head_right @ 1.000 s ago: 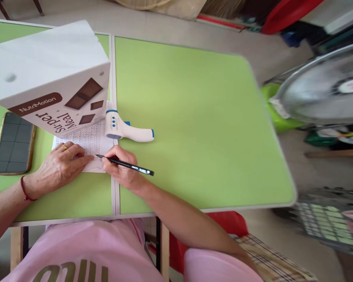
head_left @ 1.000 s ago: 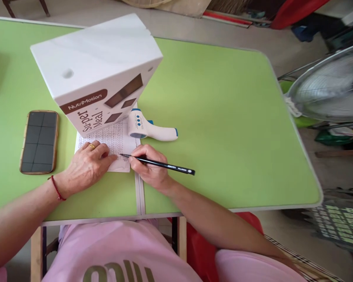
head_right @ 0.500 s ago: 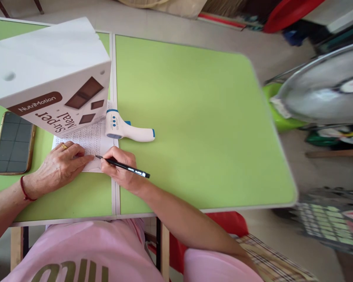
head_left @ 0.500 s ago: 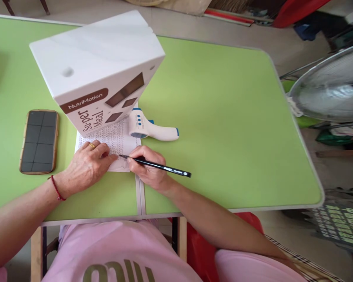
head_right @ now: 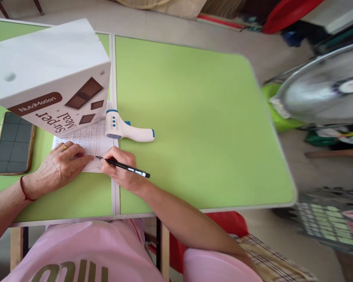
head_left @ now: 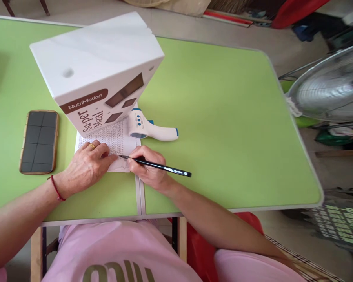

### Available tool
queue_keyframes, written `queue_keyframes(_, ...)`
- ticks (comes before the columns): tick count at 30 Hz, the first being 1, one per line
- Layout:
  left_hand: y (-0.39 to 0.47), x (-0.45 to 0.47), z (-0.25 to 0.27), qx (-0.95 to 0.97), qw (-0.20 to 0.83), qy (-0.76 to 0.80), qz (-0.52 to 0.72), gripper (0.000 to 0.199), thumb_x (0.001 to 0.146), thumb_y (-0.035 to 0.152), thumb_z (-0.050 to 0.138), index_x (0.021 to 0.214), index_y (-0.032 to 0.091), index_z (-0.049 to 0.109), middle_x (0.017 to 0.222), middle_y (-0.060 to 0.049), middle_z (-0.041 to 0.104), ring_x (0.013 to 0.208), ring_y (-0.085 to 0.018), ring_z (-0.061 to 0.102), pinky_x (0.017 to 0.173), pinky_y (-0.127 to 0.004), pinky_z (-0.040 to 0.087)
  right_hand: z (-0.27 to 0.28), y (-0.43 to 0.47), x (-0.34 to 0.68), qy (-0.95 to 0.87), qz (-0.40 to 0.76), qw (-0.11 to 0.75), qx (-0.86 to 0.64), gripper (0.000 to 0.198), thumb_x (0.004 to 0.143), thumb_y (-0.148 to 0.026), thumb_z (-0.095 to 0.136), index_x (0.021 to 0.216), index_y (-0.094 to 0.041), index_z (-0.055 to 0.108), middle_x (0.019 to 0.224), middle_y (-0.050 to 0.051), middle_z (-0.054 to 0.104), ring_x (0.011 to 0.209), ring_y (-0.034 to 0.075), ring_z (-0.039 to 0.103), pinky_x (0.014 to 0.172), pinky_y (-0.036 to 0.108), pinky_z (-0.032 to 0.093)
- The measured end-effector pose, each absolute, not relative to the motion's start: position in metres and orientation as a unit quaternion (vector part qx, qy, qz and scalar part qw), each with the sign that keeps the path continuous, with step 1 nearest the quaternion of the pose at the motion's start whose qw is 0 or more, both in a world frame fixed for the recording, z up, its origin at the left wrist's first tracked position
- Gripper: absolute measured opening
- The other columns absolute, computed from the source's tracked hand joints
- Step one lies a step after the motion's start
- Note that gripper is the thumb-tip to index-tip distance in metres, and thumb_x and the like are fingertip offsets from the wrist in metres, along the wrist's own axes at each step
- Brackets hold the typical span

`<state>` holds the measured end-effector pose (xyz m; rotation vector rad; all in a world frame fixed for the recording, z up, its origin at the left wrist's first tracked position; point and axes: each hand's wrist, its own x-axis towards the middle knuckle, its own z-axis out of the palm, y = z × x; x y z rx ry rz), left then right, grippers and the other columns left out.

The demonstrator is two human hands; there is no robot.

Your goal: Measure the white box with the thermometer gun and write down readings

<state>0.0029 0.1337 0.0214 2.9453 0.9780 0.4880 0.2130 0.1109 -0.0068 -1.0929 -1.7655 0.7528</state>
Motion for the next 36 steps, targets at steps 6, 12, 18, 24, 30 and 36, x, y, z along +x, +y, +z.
queue_keyframes(6, 0.1346, 0.0016, 0.0222, 0.939, 0.004, 0.312, 0.147, 0.022, 0.095, 0.015, 0.047, 0.094, 0.018, 0.068, 0.085, -0.007, 0.061, 0.074, -0.020, 0.051, 0.064, -0.032, 0.043, -0.0073, 0.1106, 0.2133, -0.710, 0.308, 0.450, -0.445, 0.015, 0.081, -0.017, 0.059, 0.071, -0.023, 0.049, 0.059, -0.006, 0.053, 0.053, 0.010, 0.051, 0.053, 0.024, 0.043)
queue_keyframes(12, 0.1348, 0.0019, 0.0237, 0.942, 0.004, 0.310, 0.131, 0.023, 0.096, 0.015, 0.044, 0.095, 0.018, 0.067, 0.086, -0.007, 0.060, 0.073, -0.019, 0.049, 0.066, -0.031, 0.042, -0.0039, 0.1115, 0.2116, -0.710, 0.286, 0.456, -0.455, 0.015, 0.080, -0.016, 0.057, 0.070, -0.023, 0.049, 0.057, -0.006, 0.051, 0.052, 0.010, 0.050, 0.052, 0.024, 0.043)
queue_keyframes(18, 0.1343, 0.0024, 0.0234, 0.941, 0.006, 0.312, 0.131, 0.024, 0.096, 0.015, 0.043, 0.095, 0.018, 0.067, 0.086, -0.008, 0.061, 0.073, -0.019, 0.049, 0.066, -0.032, 0.043, -0.0041, 0.1111, 0.2117, -0.711, 0.295, 0.451, -0.452, 0.015, 0.081, -0.017, 0.057, 0.070, -0.023, 0.048, 0.057, -0.006, 0.051, 0.052, 0.010, 0.050, 0.051, 0.024, 0.043)
queue_keyframes(24, 0.1344, 0.0029, 0.0250, 0.940, 0.005, 0.313, 0.138, 0.023, 0.097, 0.017, 0.045, 0.094, 0.018, 0.068, 0.084, -0.007, 0.061, 0.073, -0.020, 0.050, 0.063, -0.032, 0.041, -0.0051, 0.1113, 0.2118, -0.713, 0.295, 0.451, -0.450, 0.016, 0.081, -0.018, 0.057, 0.069, -0.023, 0.047, 0.056, -0.006, 0.050, 0.051, 0.010, 0.049, 0.050, 0.024, 0.042)
queue_keyframes(30, 0.1353, 0.0016, 0.0265, 0.942, 0.003, 0.311, 0.127, 0.025, 0.098, 0.018, 0.043, 0.096, 0.018, 0.068, 0.086, -0.007, 0.061, 0.073, -0.019, 0.049, 0.064, -0.031, 0.041, -0.0048, 0.1118, 0.2112, -0.711, 0.292, 0.455, -0.449, 0.015, 0.080, -0.018, 0.057, 0.070, -0.023, 0.048, 0.056, -0.006, 0.050, 0.050, 0.010, 0.048, 0.050, 0.023, 0.041)
queue_keyframes(36, 0.1352, 0.0019, 0.0252, 0.943, 0.000, 0.309, 0.124, 0.029, 0.099, 0.019, 0.040, 0.096, 0.019, 0.068, 0.085, -0.008, 0.060, 0.072, -0.019, 0.048, 0.064, -0.031, 0.040, -0.0047, 0.1111, 0.2115, -0.703, 0.297, 0.460, -0.454, 0.016, 0.080, -0.017, 0.057, 0.069, -0.023, 0.047, 0.056, -0.006, 0.049, 0.051, 0.010, 0.049, 0.051, 0.024, 0.042)
